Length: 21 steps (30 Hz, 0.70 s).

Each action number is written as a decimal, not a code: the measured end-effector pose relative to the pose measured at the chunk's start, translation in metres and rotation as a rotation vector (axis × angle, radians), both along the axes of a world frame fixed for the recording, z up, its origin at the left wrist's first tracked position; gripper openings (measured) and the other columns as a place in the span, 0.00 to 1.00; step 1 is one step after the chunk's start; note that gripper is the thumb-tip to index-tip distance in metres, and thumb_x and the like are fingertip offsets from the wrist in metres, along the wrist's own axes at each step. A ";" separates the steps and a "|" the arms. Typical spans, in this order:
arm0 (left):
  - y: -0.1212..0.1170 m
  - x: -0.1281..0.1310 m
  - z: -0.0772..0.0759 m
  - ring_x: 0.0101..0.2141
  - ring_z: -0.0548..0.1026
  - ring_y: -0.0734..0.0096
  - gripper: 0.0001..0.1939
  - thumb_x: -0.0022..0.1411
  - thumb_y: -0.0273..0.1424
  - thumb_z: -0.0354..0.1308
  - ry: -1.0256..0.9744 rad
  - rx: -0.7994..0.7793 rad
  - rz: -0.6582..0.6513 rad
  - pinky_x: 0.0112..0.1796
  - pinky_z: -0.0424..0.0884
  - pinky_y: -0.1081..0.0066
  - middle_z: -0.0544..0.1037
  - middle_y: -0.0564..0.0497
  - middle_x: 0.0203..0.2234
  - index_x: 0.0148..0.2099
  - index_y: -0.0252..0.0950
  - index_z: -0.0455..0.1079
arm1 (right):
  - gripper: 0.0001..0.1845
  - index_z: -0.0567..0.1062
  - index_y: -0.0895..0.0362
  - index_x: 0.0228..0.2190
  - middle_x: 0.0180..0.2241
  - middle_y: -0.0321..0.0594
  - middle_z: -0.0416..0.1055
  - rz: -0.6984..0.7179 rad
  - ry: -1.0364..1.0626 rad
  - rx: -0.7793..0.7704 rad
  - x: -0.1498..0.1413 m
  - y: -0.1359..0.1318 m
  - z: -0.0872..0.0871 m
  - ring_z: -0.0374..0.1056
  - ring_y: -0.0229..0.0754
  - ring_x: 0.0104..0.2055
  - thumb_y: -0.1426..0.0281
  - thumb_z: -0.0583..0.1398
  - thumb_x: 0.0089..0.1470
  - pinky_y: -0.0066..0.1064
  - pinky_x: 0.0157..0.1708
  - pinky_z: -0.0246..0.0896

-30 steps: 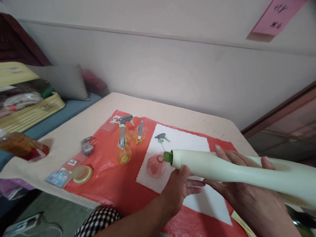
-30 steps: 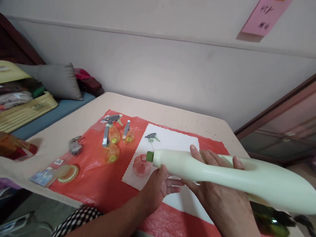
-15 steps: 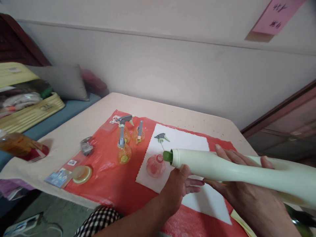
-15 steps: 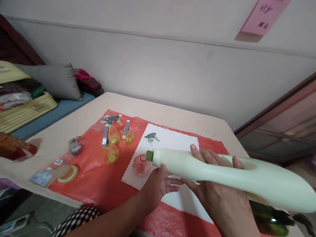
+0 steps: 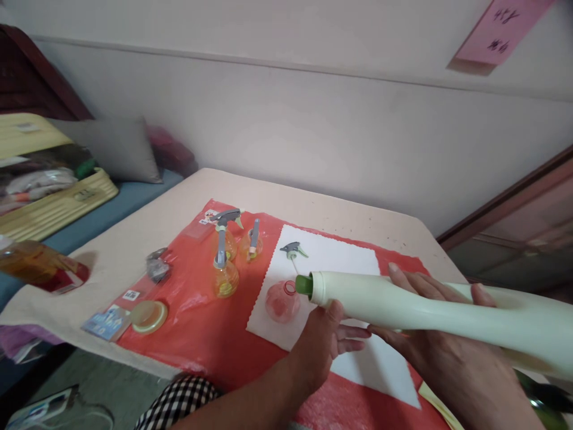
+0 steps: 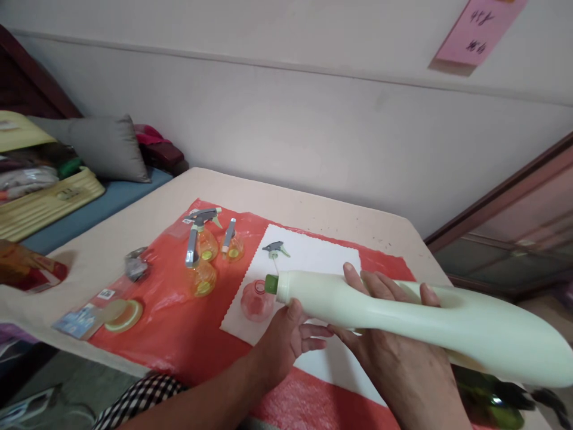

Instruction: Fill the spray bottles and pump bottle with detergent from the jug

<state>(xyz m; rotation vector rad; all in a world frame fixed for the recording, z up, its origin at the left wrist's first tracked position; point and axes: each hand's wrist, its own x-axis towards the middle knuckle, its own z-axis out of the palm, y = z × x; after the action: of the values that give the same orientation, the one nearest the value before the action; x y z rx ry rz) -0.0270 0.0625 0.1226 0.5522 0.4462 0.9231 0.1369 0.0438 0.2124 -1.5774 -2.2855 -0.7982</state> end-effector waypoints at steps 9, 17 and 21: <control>-0.002 0.001 0.000 0.43 0.77 0.55 0.44 0.57 0.61 0.55 -0.002 -0.038 0.005 0.44 0.69 0.60 0.73 0.32 0.54 0.62 0.30 0.65 | 0.36 0.46 0.62 0.69 0.55 0.57 0.67 0.017 -0.089 0.051 0.001 0.002 0.000 0.63 0.64 0.55 0.57 0.48 0.68 0.64 0.62 0.38; 0.000 0.001 0.001 0.43 0.77 0.55 0.41 0.59 0.59 0.54 0.001 -0.023 0.001 0.44 0.68 0.60 0.74 0.32 0.53 0.61 0.30 0.66 | 0.31 0.51 0.58 0.68 0.55 0.55 0.67 -0.010 -0.039 -0.003 0.001 0.001 0.000 0.63 0.61 0.56 0.62 0.48 0.69 0.64 0.62 0.37; -0.001 0.001 0.003 0.43 0.77 0.55 0.43 0.58 0.60 0.54 0.017 -0.023 -0.005 0.44 0.69 0.60 0.74 0.32 0.53 0.61 0.30 0.66 | 0.30 0.57 0.55 0.66 0.54 0.54 0.67 0.006 -0.030 0.004 0.001 0.001 0.001 0.63 0.62 0.56 0.61 0.51 0.67 0.66 0.61 0.38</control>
<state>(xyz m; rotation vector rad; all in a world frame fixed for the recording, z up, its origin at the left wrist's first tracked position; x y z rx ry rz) -0.0264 0.0615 0.1252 0.5404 0.4699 0.9079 0.1380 0.0447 0.2138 -1.5668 -2.3064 -0.8297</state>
